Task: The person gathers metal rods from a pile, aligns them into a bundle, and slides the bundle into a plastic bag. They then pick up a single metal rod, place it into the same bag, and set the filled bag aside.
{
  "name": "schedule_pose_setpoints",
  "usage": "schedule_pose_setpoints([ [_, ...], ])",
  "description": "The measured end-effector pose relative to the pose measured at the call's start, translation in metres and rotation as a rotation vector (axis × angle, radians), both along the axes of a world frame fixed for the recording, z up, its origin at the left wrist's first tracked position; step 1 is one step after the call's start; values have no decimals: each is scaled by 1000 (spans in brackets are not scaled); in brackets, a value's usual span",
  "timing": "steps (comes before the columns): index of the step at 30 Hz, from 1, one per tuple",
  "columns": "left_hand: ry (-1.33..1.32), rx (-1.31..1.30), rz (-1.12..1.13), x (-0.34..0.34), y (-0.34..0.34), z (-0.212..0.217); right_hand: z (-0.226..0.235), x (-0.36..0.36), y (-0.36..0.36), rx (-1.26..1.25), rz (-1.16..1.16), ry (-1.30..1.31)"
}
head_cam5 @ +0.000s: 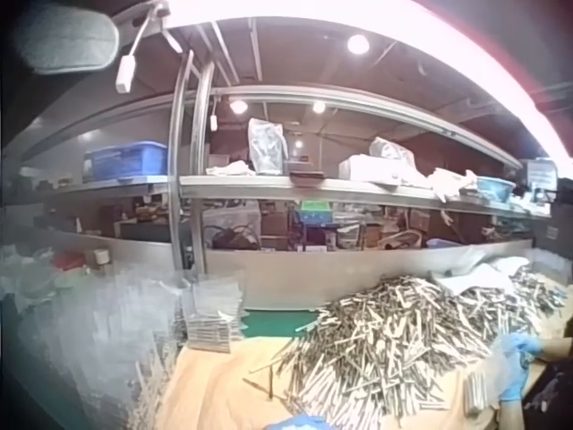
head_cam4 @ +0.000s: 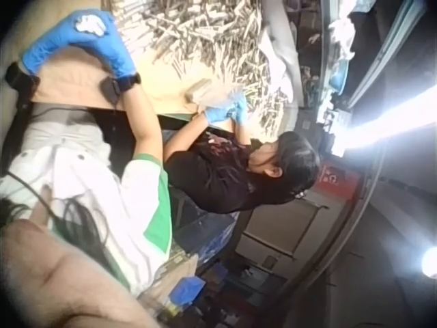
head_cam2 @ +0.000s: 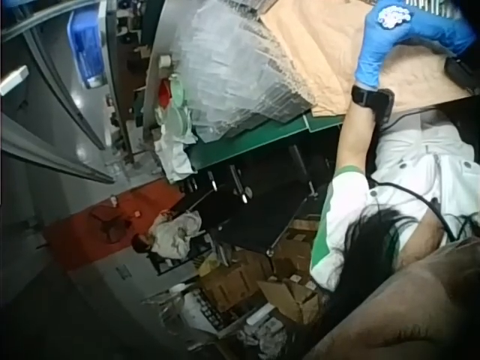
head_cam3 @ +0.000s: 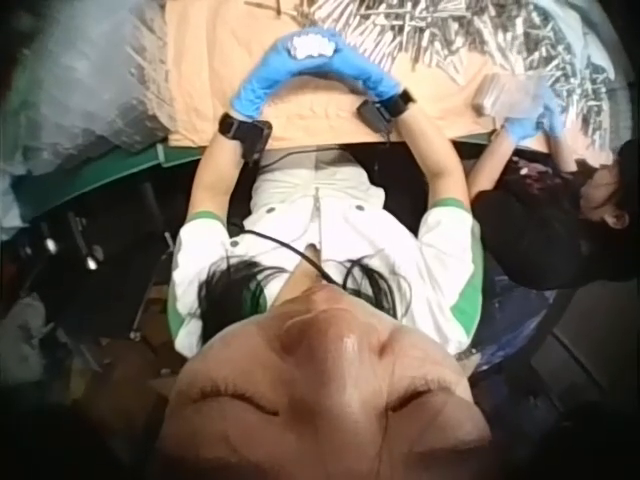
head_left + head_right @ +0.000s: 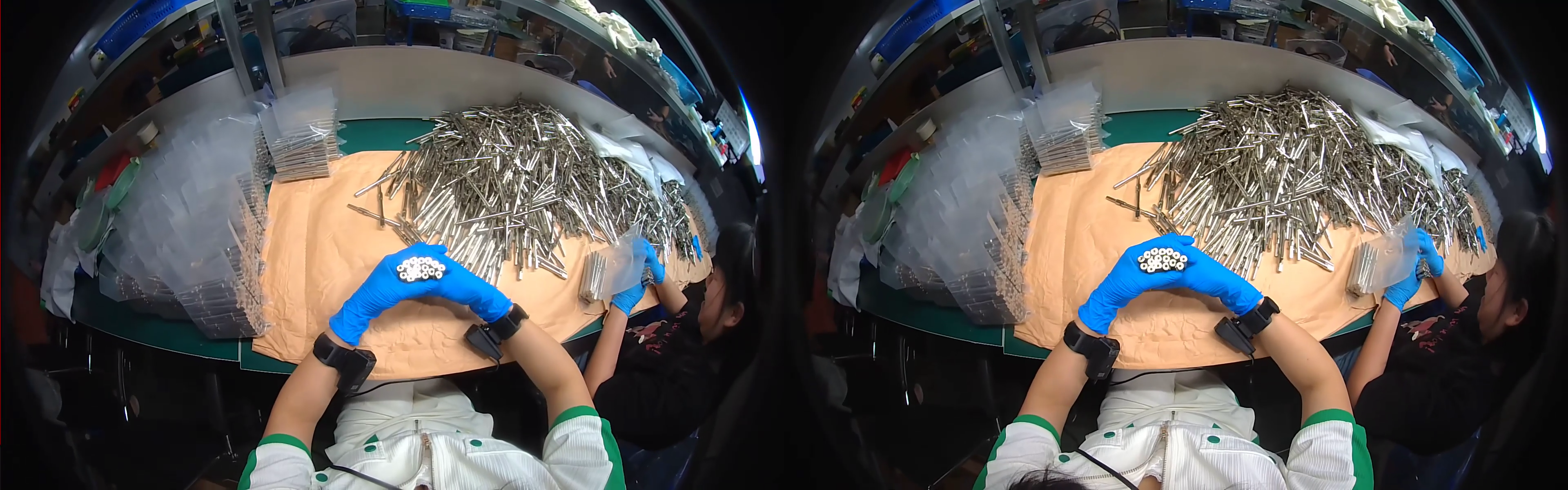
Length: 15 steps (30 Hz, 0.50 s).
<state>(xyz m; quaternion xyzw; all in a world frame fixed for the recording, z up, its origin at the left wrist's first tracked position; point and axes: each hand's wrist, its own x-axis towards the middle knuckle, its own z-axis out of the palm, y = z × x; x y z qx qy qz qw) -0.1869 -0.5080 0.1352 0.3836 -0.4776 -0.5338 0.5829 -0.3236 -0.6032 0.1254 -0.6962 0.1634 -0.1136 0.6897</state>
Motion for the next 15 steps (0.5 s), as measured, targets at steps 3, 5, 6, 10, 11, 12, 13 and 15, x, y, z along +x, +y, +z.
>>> schedule_pose_setpoints([
  [3,34,-6,75,-4,-2,-2,2,6,-4,14,34,16],
  [5,48,-5,115,-3,-3,-2,-1,9,-7,23,52,22],
  [6,36,16,109,0,-4,-1,-4,11,-9,-3,68,8],
  [10,-3,53,127,6,-8,4,-7,23,-19,-110,124,-56],
  [11,-16,37,150,7,-8,6,-4,27,-22,-173,139,-89],
  [12,-30,21,172,8,-8,7,-3,30,-23,-235,153,-122],
  [13,-37,30,178,9,-7,5,-4,31,-22,-227,158,-130],
  [15,-77,4,231,9,-7,2,-7,33,-22,-156,126,-138],
])
